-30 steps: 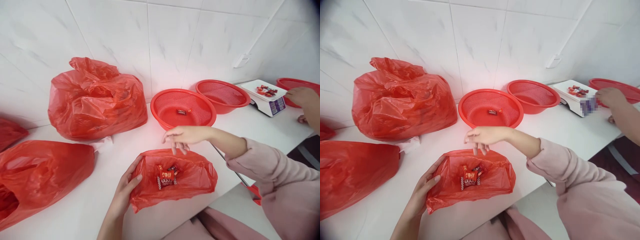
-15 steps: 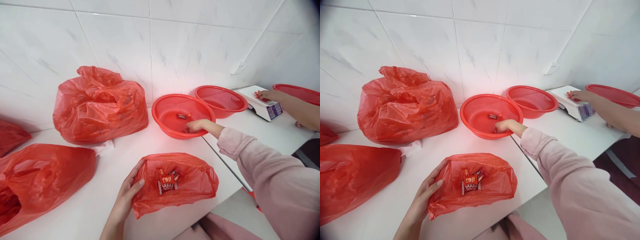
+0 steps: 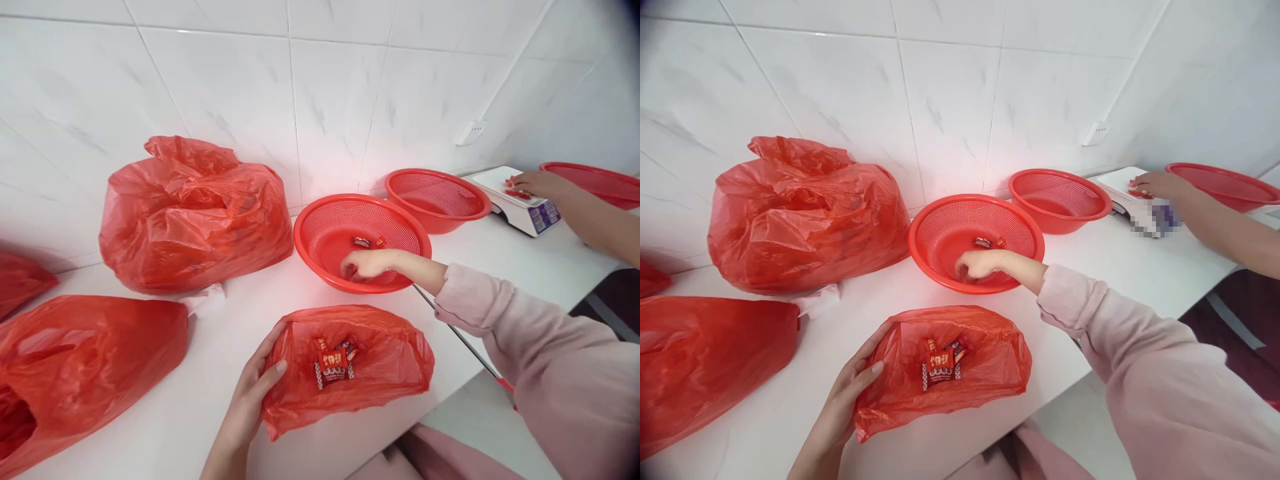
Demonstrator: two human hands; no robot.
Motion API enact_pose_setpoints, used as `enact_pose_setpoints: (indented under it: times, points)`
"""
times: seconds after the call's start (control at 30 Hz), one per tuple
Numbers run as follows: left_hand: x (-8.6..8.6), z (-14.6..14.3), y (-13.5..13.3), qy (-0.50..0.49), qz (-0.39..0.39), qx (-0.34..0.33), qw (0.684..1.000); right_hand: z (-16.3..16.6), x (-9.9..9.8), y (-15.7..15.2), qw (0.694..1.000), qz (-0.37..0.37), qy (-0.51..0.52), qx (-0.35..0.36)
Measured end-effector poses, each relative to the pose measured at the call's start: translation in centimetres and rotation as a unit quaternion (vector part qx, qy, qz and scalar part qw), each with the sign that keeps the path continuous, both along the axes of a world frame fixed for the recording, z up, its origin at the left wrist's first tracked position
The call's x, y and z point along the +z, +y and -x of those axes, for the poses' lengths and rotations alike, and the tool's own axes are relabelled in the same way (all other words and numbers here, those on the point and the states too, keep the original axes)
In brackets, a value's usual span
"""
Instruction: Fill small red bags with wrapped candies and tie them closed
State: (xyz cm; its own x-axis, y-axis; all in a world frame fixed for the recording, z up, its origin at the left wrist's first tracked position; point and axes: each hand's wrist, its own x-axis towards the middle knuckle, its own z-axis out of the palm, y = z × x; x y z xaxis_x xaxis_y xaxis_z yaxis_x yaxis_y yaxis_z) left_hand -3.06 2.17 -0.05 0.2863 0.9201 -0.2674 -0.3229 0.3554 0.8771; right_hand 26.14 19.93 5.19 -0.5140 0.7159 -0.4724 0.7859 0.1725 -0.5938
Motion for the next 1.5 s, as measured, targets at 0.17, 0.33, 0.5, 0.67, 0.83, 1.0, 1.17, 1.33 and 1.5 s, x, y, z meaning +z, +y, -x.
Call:
enact_pose_setpoints:
  times: [0.17, 0.33, 0.5, 0.67, 0.83, 1.0, 1.17, 1.33, 1.5]
  points:
    - [-0.1, 0.0, 0.0, -0.007, 0.004, 0.000, 1.000, 0.2, 3.6, -2.4, 0.978, 0.019, 0.206, -0.037]
    - [-0.3, 0.1, 0.0, -0.024, 0.003, -0.008, 1.000, 1.8, 4.8, -6.7, 0.928, 0.169, 0.329, -0.029]
    - [-0.6, 0.1, 0.0, -0.022, 0.004, -0.003, 1.000, 3.4, 5.3, -8.7, 0.975, 0.081, 0.205, 0.026]
    - [-0.7, 0.1, 0.0, -0.030, 0.008, 0.001, 1.000, 0.1, 4.6, -3.0, 0.969, -0.227, -0.066, -0.071]
    - [-0.5, 0.1, -0.1, -0.023, -0.004, -0.003, 1.000, -4.6, 1.6, 3.1, 0.946, -0.203, -0.220, -0.122]
    - [-0.5, 0.2, -0.1, -0.021, -0.002, -0.006, 1.000, -5.8, -1.1, 4.9, 0.959, -0.145, -0.231, -0.080]
    - [-0.4, 0.1, -0.1, -0.023, -0.002, -0.010, 1.000, -5.5, -2.2, 5.7, 0.966, -0.111, -0.219, -0.075]
    - [-0.2, 0.1, -0.1, -0.017, -0.006, -0.003, 1.000, -5.3, -1.1, 5.3, 0.976, -0.068, -0.174, -0.109]
    - [-0.6, 0.3, 0.0, -0.026, -0.007, -0.014, 1.000, -4.8, 2.5, 2.8, 0.993, -0.047, -0.002, -0.112]
